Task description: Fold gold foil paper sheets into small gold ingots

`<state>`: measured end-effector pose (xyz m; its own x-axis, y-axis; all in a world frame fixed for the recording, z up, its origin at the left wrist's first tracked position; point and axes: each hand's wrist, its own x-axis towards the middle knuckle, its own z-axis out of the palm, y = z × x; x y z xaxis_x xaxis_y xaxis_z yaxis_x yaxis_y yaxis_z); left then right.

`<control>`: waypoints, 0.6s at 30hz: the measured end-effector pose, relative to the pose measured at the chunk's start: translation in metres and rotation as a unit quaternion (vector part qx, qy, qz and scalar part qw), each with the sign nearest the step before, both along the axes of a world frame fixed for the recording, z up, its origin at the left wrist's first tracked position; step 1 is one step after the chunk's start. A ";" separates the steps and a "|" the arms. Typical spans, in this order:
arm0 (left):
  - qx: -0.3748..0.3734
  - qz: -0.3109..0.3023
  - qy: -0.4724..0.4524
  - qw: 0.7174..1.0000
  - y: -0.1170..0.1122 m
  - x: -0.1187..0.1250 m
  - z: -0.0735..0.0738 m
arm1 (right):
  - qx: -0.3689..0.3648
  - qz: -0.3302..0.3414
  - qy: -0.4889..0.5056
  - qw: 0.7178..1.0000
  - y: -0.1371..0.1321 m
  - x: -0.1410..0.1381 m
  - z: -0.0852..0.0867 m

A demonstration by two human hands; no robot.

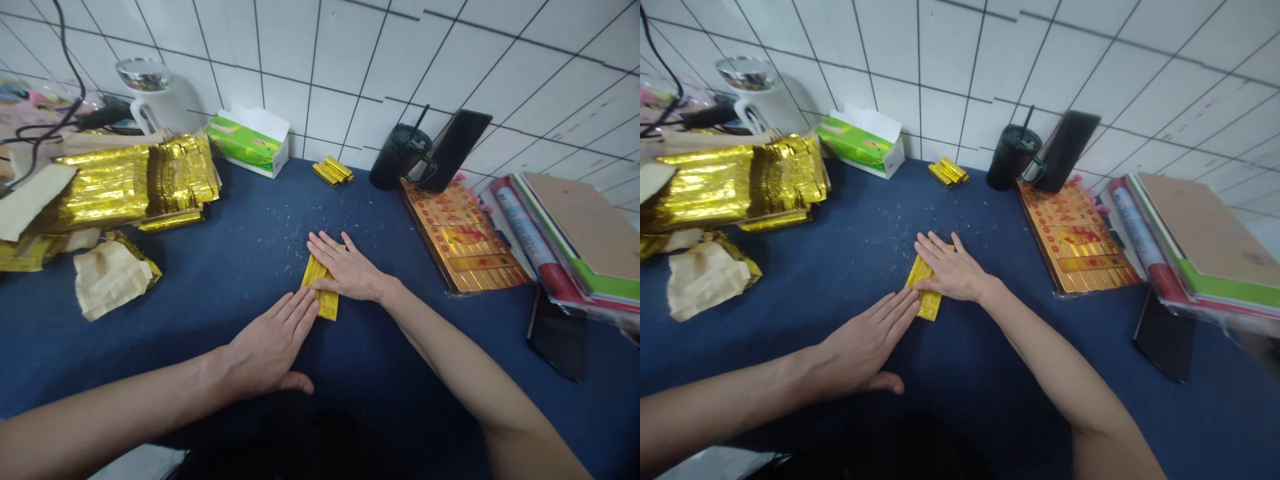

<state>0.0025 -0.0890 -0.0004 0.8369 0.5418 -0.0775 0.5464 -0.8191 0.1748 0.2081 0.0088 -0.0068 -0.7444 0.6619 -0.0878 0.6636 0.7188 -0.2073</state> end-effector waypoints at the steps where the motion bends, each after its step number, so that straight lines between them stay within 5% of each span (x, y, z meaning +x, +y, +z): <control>1: 0.001 0.002 0.000 1.000 0.000 0.000 0.000 | 0.004 -0.001 -0.003 1.000 0.000 0.000 0.000; 18: 0.018 0.040 -0.045 0.998 -0.005 -0.001 0.005 | 0.025 -0.001 -0.012 1.000 -0.002 -0.002 0.001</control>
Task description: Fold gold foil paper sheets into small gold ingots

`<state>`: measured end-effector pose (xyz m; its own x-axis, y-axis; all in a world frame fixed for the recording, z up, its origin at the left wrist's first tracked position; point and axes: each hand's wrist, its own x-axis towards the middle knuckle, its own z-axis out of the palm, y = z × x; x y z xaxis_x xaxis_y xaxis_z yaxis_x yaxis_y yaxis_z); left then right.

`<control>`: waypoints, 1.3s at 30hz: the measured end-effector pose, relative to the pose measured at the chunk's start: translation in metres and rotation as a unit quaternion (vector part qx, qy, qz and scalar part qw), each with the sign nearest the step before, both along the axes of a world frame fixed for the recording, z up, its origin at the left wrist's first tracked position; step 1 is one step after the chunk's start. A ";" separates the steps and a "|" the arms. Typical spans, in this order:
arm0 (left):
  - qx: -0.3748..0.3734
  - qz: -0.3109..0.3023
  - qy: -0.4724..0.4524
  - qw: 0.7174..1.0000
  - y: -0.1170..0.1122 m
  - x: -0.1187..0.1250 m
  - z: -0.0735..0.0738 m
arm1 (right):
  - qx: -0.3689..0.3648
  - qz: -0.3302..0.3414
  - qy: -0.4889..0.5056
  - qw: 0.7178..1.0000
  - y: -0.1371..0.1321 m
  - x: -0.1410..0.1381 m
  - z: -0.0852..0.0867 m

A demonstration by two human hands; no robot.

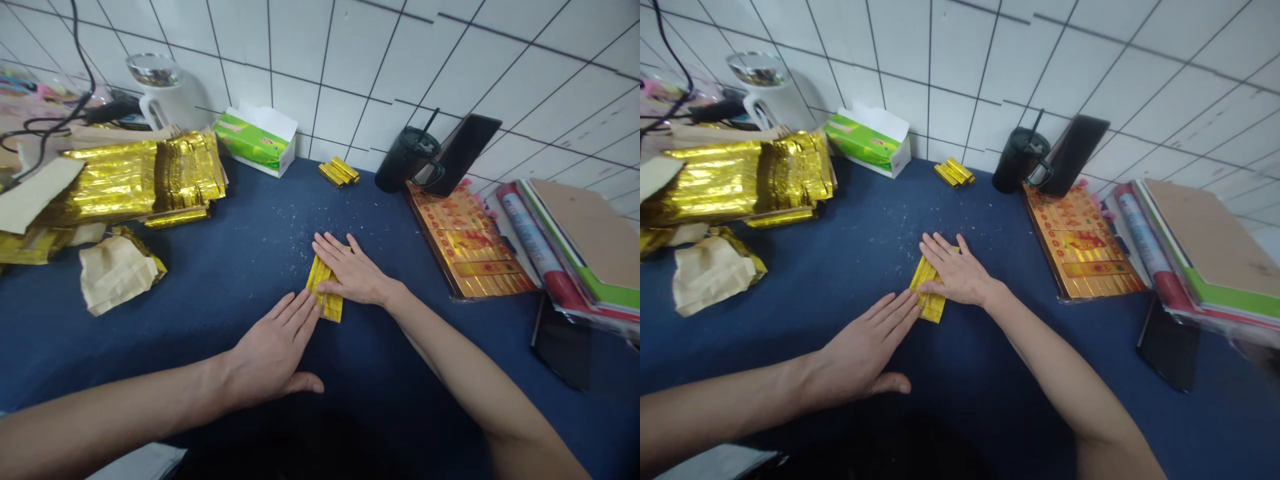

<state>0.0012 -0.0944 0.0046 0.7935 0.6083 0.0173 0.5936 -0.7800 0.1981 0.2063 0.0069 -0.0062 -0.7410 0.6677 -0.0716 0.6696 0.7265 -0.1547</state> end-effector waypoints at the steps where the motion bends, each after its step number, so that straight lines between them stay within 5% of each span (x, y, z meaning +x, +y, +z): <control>1: 0.000 0.003 -0.005 1.000 0.000 0.000 0.000 | 0.002 0.000 0.001 1.000 0.000 0.000 0.000; 24: 0.076 0.004 0.026 0.997 -0.006 0.015 -0.007 | 0.013 -0.013 -0.011 1.000 -0.005 -0.003 0.002; 28: 0.089 -0.011 0.027 0.996 -0.004 0.017 -0.008 | -0.013 -0.022 0.027 0.999 -0.003 -0.001 0.001; 34: 0.093 -0.011 0.035 0.995 -0.004 0.017 -0.008 | -0.039 -0.096 0.225 0.969 -0.001 0.021 0.011; 39: 0.088 -0.011 0.032 0.996 -0.006 0.017 -0.009 | -0.030 -0.042 0.152 0.987 -0.003 0.024 0.020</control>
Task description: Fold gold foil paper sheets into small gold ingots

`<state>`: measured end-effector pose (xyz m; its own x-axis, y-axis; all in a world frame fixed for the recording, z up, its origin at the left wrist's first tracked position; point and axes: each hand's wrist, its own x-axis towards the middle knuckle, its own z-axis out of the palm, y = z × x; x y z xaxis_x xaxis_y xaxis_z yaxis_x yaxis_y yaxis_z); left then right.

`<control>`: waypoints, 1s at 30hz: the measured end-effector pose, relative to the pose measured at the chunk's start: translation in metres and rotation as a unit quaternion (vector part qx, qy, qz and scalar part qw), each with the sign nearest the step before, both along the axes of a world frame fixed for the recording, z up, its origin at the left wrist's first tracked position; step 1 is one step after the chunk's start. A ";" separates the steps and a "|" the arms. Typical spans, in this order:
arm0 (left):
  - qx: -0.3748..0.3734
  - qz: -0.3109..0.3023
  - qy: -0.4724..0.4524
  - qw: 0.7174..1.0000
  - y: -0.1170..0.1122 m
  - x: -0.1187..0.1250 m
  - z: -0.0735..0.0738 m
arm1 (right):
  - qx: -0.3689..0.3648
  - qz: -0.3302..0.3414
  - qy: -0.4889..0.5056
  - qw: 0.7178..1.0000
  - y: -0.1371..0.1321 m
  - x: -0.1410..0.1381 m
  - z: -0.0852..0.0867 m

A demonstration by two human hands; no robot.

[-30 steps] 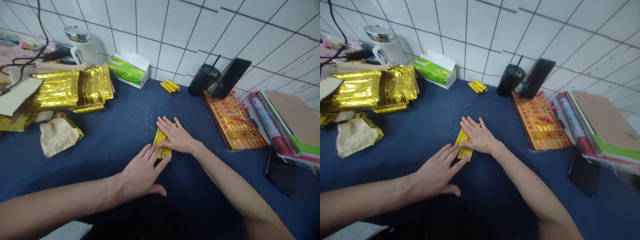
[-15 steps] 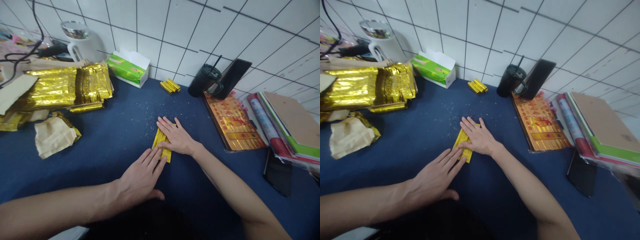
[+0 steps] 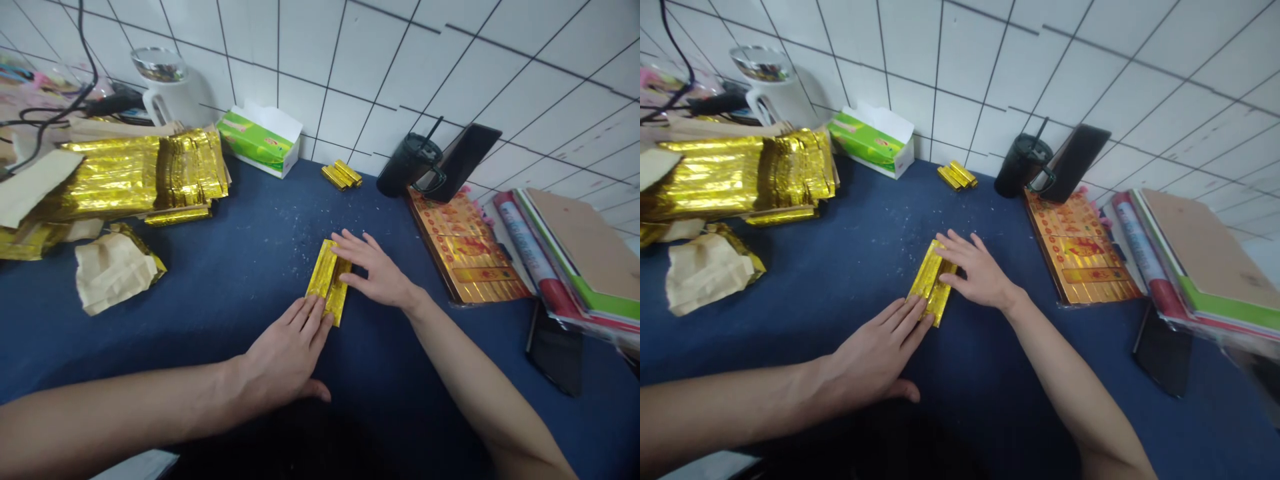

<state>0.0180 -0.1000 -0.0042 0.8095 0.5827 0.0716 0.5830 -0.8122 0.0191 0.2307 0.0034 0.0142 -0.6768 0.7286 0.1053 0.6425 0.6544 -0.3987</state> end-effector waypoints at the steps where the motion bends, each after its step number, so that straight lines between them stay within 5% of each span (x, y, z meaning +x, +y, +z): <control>1: 0.000 0.000 -0.001 1.000 0.000 0.000 0.000 | 0.001 0.018 -0.027 0.999 -0.001 -0.002 -0.001; 10: 0.004 -0.008 0.003 1.000 0.000 0.000 -0.003 | 0.018 0.023 -0.168 0.985 -0.004 -0.015 -0.019; 22: -0.029 -0.006 -0.004 1.000 -0.001 -0.001 -0.002 | 0.014 0.034 -0.163 0.986 -0.001 -0.011 -0.017; 27: -0.055 -0.012 -0.014 0.998 -0.001 -0.001 -0.001 | 0.010 0.016 -0.134 0.991 -0.017 -0.022 -0.002; 30: -0.070 -0.017 -0.034 0.997 0.000 0.000 -0.001 | -0.023 0.123 -0.107 0.986 -0.041 -0.041 0.009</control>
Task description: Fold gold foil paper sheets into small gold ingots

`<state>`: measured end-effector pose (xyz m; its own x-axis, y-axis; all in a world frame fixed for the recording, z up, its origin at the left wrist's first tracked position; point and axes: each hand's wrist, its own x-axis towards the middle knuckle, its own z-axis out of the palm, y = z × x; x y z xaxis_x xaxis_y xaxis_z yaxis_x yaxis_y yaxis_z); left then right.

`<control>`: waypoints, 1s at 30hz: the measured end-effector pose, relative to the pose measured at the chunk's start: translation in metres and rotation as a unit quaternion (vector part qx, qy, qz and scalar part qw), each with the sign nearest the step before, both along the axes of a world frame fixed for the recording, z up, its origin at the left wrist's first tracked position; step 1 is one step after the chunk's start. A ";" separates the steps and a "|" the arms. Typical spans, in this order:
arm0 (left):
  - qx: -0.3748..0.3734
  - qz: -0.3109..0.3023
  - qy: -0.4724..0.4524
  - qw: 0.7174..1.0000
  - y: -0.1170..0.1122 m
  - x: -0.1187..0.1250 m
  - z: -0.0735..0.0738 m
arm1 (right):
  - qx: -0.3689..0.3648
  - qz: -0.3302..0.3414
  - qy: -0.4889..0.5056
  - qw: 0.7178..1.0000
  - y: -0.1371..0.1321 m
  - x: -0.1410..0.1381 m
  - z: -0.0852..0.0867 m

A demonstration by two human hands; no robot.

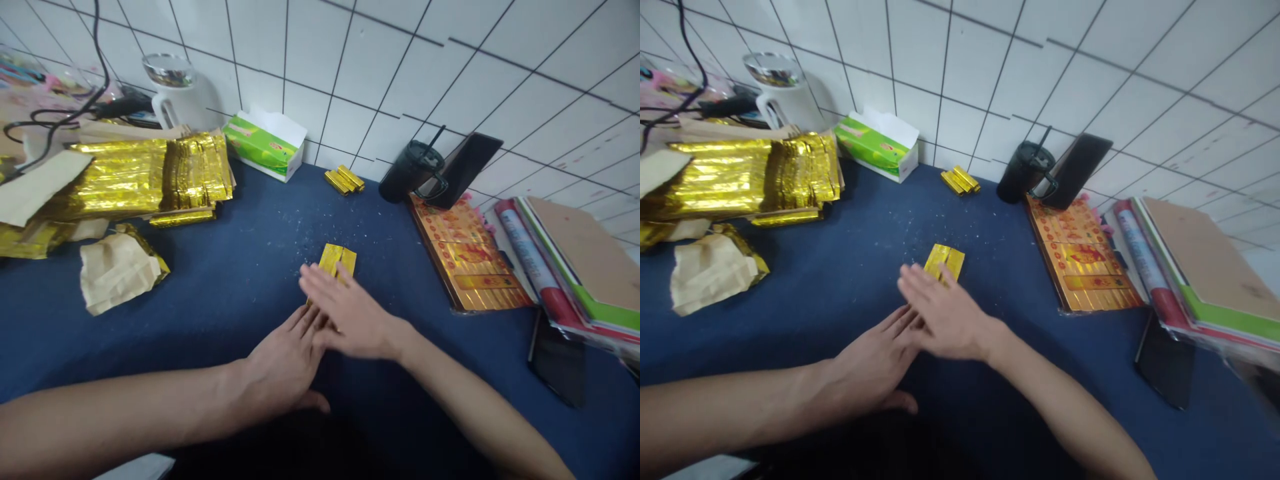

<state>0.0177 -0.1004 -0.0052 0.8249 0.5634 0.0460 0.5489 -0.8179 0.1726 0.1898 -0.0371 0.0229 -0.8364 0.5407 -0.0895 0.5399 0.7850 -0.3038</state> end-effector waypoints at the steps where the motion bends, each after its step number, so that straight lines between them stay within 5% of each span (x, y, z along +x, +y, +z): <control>1: -0.001 0.001 -0.007 1.000 0.000 0.000 0.000 | -0.032 0.040 0.002 0.999 -0.007 -0.006 0.001; 6: 0.005 0.002 -0.008 1.000 0.000 0.000 -0.001 | -0.084 0.043 0.003 0.995 -0.009 -0.011 -0.006; 17: 0.008 0.008 0.013 1.000 -0.001 -0.001 -0.002 | 0.023 -0.044 -0.048 0.998 0.055 0.006 -0.023; 30: 0.010 0.002 0.003 1.000 0.000 -0.004 -0.004 | 0.050 -0.095 -0.057 0.993 0.058 0.004 -0.028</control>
<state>0.0139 -0.1004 -0.0089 0.8233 0.5652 0.0517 0.5528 -0.8193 0.1521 0.1934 0.0212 -0.0054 -0.7057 0.6992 -0.1147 0.7078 0.6885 -0.1579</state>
